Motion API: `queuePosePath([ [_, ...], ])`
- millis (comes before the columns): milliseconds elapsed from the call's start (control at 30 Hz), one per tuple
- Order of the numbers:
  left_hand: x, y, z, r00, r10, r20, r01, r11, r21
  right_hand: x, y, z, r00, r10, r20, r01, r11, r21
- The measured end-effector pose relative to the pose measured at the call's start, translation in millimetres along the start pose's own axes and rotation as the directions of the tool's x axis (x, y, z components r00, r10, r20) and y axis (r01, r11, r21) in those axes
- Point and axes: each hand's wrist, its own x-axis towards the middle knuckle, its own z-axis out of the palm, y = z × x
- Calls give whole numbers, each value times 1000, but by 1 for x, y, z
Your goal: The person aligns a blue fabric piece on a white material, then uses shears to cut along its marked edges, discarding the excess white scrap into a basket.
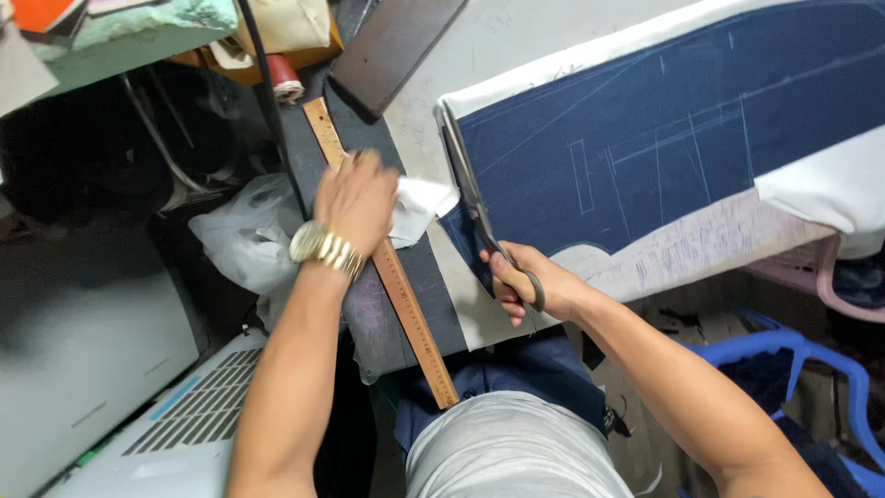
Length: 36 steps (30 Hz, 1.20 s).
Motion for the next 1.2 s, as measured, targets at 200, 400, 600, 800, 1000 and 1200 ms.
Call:
queuePosePath([
  [200,-45,48,48,932,-122,-341,89,990,-113,-6,10,-17,992,-48,120,46,999,19],
  [400,-156,128,21,356,-534,-767,205,845,-494,-24,7,-49,960,-89,264,137,976,-167],
  [600,-349,250,184,289,-605,-742,426,776,-466,-61,25,-60,970,54,237,24,948,-316],
  [800,-316,239,330,48,-998,-30,936,56,-349,-143,31,-57,986,-15,167,51,976,-212],
  [1000,-360,309,309,541,-313,781,737,625,-259,-220,61,-92,996,85,4,-83,977,-195],
  [1200,-225,317,171,965,-38,260,169,846,-505,-264,128,-170,970,21,-242,24,983,183],
])
